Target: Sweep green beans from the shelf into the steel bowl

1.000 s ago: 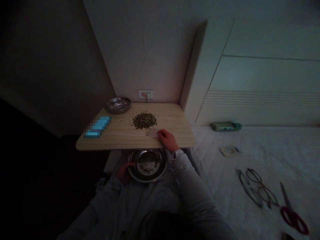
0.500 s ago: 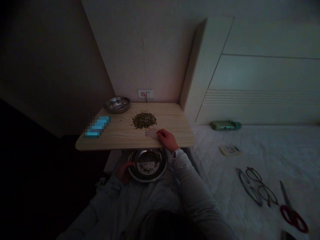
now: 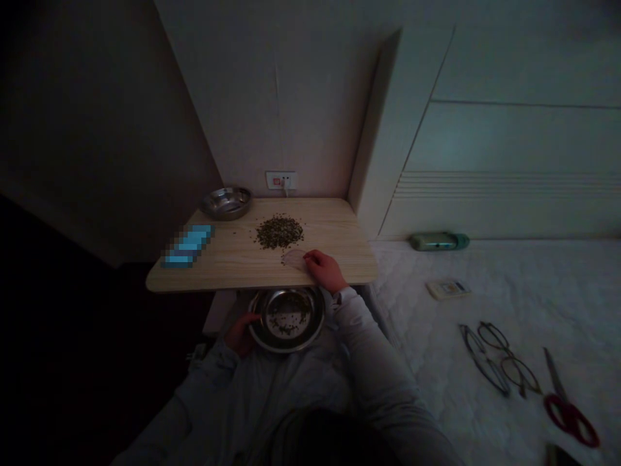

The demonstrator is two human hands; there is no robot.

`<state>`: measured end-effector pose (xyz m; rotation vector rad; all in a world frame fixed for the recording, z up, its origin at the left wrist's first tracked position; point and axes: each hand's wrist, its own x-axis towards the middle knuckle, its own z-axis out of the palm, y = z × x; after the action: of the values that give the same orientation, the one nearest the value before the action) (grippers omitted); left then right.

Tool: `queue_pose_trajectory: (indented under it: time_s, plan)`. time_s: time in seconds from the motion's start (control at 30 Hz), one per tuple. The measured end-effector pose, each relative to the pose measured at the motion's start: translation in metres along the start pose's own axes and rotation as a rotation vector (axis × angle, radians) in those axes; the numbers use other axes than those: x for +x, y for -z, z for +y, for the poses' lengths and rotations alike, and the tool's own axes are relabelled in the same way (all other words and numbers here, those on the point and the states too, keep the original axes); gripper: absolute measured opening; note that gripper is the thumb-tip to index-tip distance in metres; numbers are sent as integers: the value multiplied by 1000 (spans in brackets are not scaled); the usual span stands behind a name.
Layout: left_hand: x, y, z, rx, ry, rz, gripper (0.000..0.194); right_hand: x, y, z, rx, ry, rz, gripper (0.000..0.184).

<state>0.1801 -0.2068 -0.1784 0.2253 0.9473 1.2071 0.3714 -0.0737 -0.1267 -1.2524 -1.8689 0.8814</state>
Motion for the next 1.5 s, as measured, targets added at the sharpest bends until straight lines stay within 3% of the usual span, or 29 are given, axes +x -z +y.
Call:
queue_pose_trajectory:
  time_s: [0.23,0.53,0.9,1.17,1.5]
  plan:
    - [-4,-8,3,-25,0,33,12,0,0,1,15,17,-18,23]
    - [-1,-2,1,30,42,83,9,-1,1,1,39,8,-43,23]
    - [2,2,0,48,36,60,5,1,0,3,136,-18,-44,23]
    - [-2,-3,2,-4,23,51,18,1,1,0,132,-25,-44,24]
    - [-2,-3,1,0,8,14,16,1,2,-1,141,-23,-76,20]
